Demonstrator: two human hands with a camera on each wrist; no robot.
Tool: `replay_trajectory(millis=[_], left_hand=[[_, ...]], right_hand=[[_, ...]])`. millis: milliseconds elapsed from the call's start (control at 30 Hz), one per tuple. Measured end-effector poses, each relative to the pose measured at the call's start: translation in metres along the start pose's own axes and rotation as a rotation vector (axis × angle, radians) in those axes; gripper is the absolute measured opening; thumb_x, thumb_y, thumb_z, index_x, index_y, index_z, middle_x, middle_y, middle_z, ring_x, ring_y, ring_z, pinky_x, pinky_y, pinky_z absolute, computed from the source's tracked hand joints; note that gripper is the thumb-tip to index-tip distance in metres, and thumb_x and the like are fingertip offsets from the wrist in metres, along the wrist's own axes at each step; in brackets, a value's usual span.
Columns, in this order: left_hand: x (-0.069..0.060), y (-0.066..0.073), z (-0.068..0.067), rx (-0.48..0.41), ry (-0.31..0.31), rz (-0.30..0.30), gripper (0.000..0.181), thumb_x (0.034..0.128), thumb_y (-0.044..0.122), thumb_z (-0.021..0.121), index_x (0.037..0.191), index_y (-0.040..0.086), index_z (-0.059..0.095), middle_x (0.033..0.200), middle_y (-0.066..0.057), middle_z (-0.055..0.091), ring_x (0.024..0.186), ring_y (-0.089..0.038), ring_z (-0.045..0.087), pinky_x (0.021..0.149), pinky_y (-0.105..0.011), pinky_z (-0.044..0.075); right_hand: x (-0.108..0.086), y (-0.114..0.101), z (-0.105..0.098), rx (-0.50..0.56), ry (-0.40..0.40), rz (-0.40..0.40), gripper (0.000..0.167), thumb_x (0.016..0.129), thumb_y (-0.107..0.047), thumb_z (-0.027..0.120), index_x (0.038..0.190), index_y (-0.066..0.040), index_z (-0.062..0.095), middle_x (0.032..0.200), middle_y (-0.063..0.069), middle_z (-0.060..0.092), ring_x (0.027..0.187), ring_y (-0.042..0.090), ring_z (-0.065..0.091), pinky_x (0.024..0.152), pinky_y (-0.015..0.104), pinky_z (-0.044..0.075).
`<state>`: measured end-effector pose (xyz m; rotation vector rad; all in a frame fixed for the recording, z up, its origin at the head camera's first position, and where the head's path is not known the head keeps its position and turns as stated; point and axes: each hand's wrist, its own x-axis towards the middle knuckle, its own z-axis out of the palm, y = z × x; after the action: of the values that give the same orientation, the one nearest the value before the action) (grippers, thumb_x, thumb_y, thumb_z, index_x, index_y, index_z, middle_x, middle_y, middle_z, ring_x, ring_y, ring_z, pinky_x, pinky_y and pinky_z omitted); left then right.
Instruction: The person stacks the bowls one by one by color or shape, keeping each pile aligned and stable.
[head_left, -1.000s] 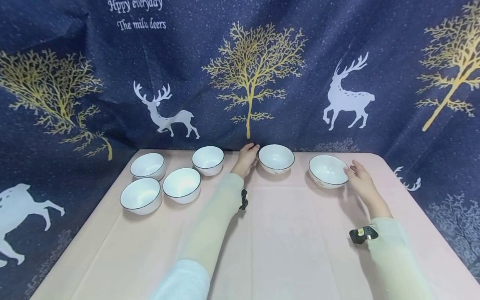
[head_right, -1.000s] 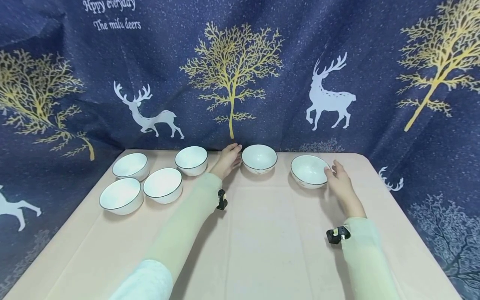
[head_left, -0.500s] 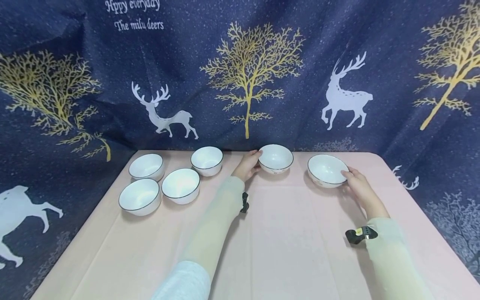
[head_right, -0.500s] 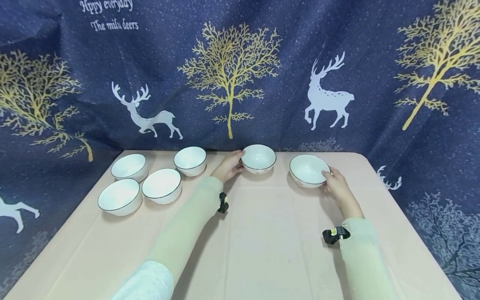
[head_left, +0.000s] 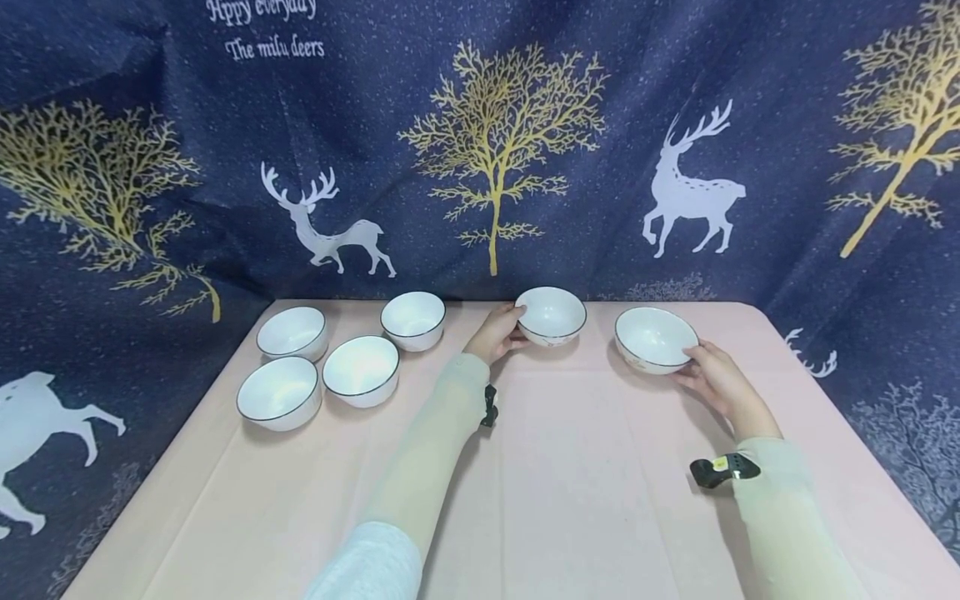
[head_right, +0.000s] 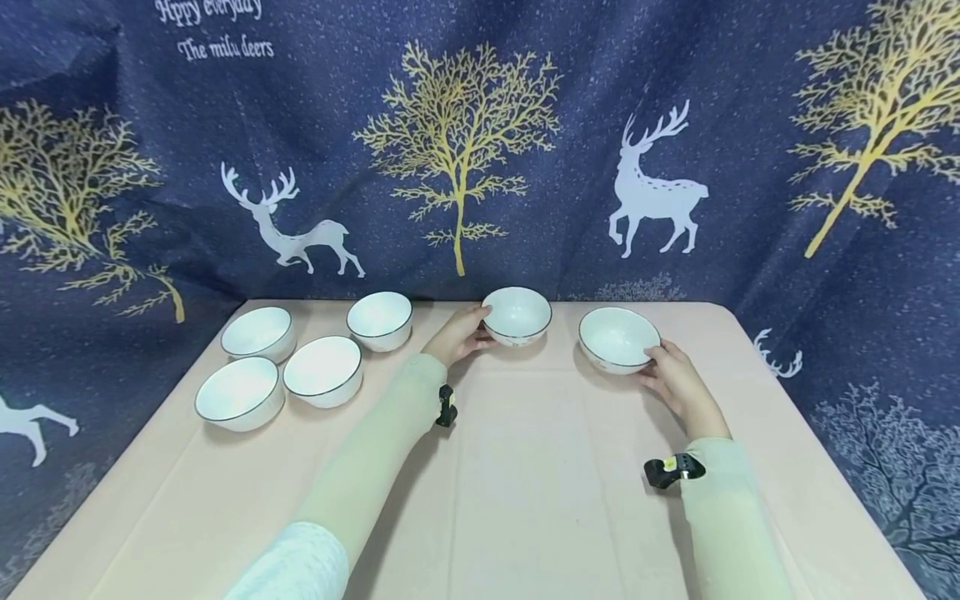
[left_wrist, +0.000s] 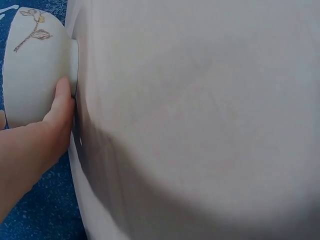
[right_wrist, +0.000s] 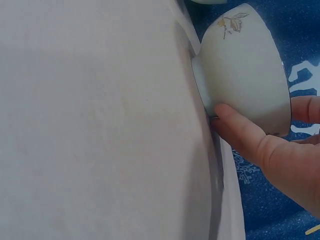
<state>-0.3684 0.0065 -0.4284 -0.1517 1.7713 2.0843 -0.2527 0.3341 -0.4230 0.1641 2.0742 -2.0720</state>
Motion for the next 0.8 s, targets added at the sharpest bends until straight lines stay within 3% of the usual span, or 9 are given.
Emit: replay_trajectory(millis=[333, 433, 500, 567, 667, 800], left_hand=[[0.0001, 0.0000, -0.0021, -0.060, -0.007, -0.036, 0.048, 0.1045, 0.023, 0.041, 0.149, 0.009, 0.032, 0.129, -0.021, 0.047, 0.111, -0.030, 0.055, 0.098, -0.044, 0.054], [-0.0020, 0.0005, -0.0027, -0.076, -0.010, -0.042, 0.048, 0.1049, 0.022, 0.040, 0.150, 0.010, 0.031, 0.130, -0.022, 0.046, 0.113, -0.032, 0.054, 0.099, -0.045, 0.053], [-0.0030, 0.0007, -0.0031, -0.079, -0.013, -0.043, 0.048, 0.1051, 0.022, 0.039, 0.150, 0.010, 0.030, 0.130, -0.023, 0.046, 0.114, -0.033, 0.054, 0.099, -0.046, 0.052], [-0.0037, 0.0006, -0.0037, -0.081, -0.016, -0.046, 0.048, 0.1052, 0.022, 0.039, 0.151, 0.010, 0.029, 0.129, -0.023, 0.046, 0.114, -0.033, 0.054, 0.100, -0.046, 0.052], [-0.0041, 0.0007, -0.0045, -0.082, -0.016, -0.049, 0.047, 0.1052, 0.021, 0.039, 0.150, 0.010, 0.030, 0.128, -0.023, 0.047, 0.114, -0.033, 0.054, 0.099, -0.046, 0.053], [-0.0034, 0.0013, -0.0055, -0.085, -0.020, -0.052, 0.047, 0.1052, 0.021, 0.039, 0.150, 0.011, 0.031, 0.126, -0.022, 0.048, 0.112, -0.032, 0.055, 0.098, -0.045, 0.054]], right_hand=[[-0.0011, 0.0012, -0.0042, 0.066, -0.033, -0.010, 0.060, 0.103, -0.012, 0.019, 0.147, 0.002, -0.021, 0.153, 0.032, -0.012, 0.140, 0.047, 0.005, 0.110, 0.035, 0.038], [-0.0023, 0.0029, -0.0055, 0.060, -0.042, -0.028, 0.060, 0.104, -0.012, 0.020, 0.147, 0.003, -0.019, 0.152, 0.033, -0.012, 0.140, 0.045, 0.013, 0.109, 0.033, 0.040], [-0.0032, 0.0041, -0.0064, 0.061, -0.045, -0.043, 0.060, 0.104, -0.012, 0.022, 0.147, 0.004, -0.018, 0.152, 0.034, -0.011, 0.132, 0.038, 0.037, 0.108, 0.033, 0.041], [-0.0039, 0.0055, -0.0068, 0.071, -0.047, -0.062, 0.060, 0.104, -0.011, 0.023, 0.147, 0.005, -0.016, 0.152, 0.035, -0.010, 0.115, 0.022, 0.055, 0.106, 0.032, 0.044], [-0.0040, 0.0072, -0.0081, 0.111, -0.051, -0.086, 0.061, 0.104, -0.008, 0.025, 0.146, 0.007, -0.016, 0.150, 0.036, -0.011, 0.092, 0.000, 0.058, 0.102, 0.030, 0.049], [-0.0039, 0.0079, -0.0094, 0.158, -0.055, -0.109, 0.062, 0.103, -0.005, 0.026, 0.145, 0.009, -0.016, 0.149, 0.038, -0.012, 0.088, 0.000, 0.061, 0.097, 0.027, 0.053]])
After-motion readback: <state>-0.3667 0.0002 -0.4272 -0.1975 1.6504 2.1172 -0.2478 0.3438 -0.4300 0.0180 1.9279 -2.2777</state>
